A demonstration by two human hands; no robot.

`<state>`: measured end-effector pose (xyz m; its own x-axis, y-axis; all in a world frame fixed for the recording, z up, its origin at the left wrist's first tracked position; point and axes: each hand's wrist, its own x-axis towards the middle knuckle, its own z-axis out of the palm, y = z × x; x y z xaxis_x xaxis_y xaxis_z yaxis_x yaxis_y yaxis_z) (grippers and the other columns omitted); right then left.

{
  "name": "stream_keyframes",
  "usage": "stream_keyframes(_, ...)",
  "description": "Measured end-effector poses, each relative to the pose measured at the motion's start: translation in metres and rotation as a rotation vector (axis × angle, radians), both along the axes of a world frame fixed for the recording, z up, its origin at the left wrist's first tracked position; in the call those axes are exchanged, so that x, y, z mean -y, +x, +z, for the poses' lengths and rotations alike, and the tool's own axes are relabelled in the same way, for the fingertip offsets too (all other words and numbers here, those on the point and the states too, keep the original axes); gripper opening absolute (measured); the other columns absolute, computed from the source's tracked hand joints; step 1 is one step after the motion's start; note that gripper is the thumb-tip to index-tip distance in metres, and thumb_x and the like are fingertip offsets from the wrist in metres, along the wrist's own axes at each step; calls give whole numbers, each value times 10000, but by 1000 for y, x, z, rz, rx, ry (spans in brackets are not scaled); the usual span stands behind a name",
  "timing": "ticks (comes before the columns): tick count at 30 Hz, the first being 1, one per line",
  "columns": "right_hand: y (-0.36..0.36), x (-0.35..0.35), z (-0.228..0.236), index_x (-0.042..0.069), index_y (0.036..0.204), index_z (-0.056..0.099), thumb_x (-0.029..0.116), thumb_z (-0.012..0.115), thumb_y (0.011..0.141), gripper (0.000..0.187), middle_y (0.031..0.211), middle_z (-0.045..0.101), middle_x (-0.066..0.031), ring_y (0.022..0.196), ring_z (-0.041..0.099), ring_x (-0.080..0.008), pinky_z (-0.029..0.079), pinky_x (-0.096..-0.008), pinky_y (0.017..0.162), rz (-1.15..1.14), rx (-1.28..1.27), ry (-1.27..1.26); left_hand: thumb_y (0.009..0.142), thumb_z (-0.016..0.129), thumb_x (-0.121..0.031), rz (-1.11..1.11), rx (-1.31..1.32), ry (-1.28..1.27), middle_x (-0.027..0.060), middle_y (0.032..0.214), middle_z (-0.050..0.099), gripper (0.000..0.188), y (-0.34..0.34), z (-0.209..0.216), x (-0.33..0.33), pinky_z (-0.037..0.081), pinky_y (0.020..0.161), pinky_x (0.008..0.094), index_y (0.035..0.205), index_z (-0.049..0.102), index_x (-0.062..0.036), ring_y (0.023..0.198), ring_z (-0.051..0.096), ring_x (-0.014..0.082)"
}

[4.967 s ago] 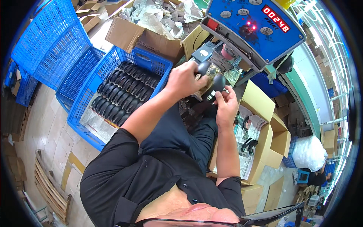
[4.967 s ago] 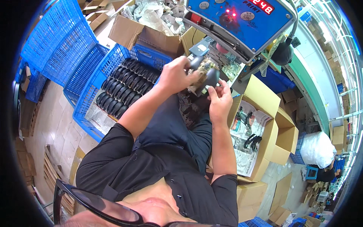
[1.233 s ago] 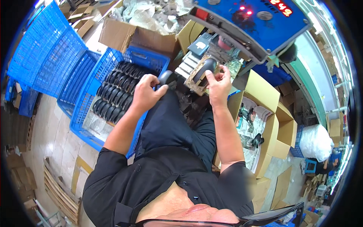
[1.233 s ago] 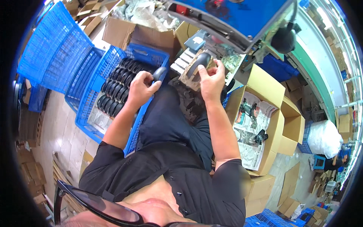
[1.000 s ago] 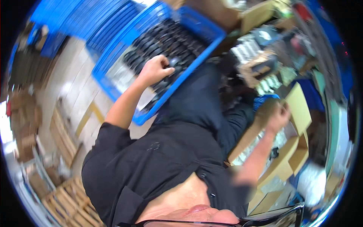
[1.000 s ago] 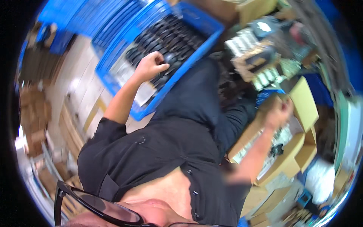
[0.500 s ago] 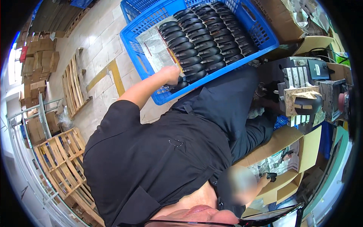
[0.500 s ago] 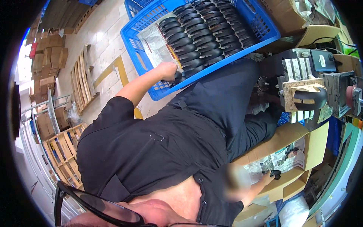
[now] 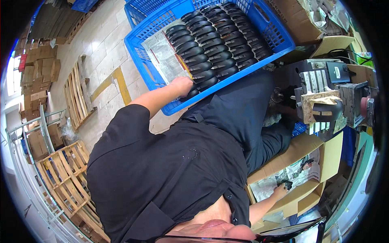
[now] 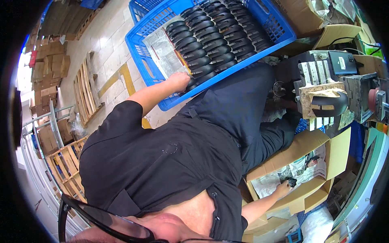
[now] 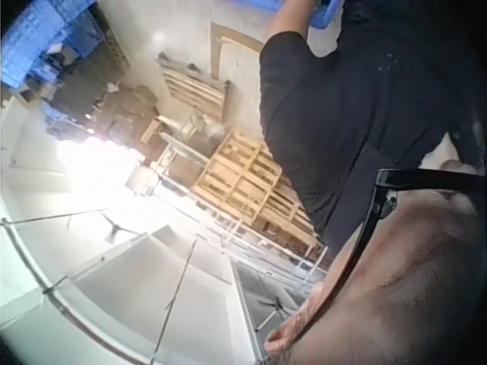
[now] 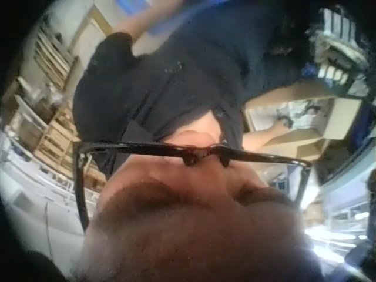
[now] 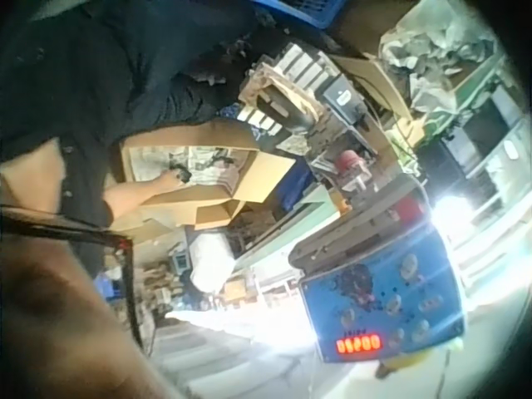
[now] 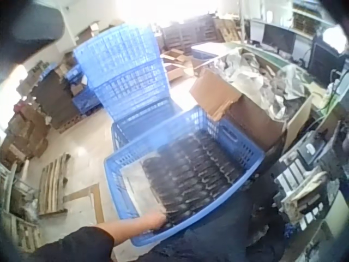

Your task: Process electronic components using a machine and then pack them into individual bags from a floor workstation.

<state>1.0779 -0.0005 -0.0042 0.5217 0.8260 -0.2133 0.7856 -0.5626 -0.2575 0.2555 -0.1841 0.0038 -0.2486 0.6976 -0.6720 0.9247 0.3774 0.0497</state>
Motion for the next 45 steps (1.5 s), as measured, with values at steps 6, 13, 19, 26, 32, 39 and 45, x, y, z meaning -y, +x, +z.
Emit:
stream_keyframes(6, -37, 4, 37, 66, 1284, 603, 473, 638, 995, 500, 1029, 685, -121, 732, 657, -232, 482, -324, 527, -432, -540, 44, 857, 661, -82, 7, -29, 42, 202, 1125, 764, 207, 3, -6, 5, 611, 906, 464, 1003, 800, -35, 1087, 743, 353)
stream_keyframes(13, -15, 34, 61, 122, 1324, 632, 429, 584, 1035, 424, 1183, 704, -91, 976, 654, -222, 484, -327, 780, -619, -1216, 130, 897, 638, -167, 9, -90, -77, 171, 1014, 789, 204, -3, 14, -17, 631, 826, 462, 946, 811, -71, 979, 774, 352)
stream_keyframes(19, -120, 24, 117, 52, 1264, 691, 303, 528, 1067, 358, 1230, 723, -157, 917, 634, -231, 506, -318, 725, -334, -1791, 430, 893, 758, -423, 98, -201, 303, 206, 939, 761, 418, 29, 100, -78, 586, 824, 503, 870, 767, -7, 924, 747, 394)
stream_keyframes(26, -257, 15, 158, 46, 1305, 668, 325, 485, 1082, 401, 1208, 722, -157, 915, 623, -279, 488, -363, 757, -105, -2175, 172, 925, 810, -269, 173, 838, 792, 111, 901, 695, 314, 148, 192, -159, 553, 741, 344, 1050, 697, -5, 794, 683, 197)
stream_keyframes(32, -331, 31, 159, 17, 1284, 651, 367, 470, 1093, 437, 1187, 714, -177, 932, 665, -302, 516, -387, 783, 24, -2212, -134, 987, 754, -205, 318, 1591, 393, 151, 1241, 664, 603, 228, 189, -179, 561, 709, 300, 1484, 485, 3, 875, 679, 161)
stream_keyframes(39, -357, 34, 182, -19, 1252, 676, 62, 652, 1028, 240, 1101, 684, -34, 943, 630, -107, 525, -292, 863, 351, -1516, 147, 1002, 712, -132, 38, 1463, 308, 29, 959, 675, 337, 231, 215, -196, 535, 655, 255, 1294, 625, 13, 803, 631, 81)
stream_keyframes(45, -352, 14, 205, -8, 1155, 729, 31, 746, 964, 196, 978, 685, 17, 848, 586, -44, 494, -216, 742, 341, -1323, 252, 912, 813, -159, -226, 1000, 939, 85, 927, 692, 348, 229, 253, -216, 555, 678, 306, 1192, 677, -3, 745, 659, 149)
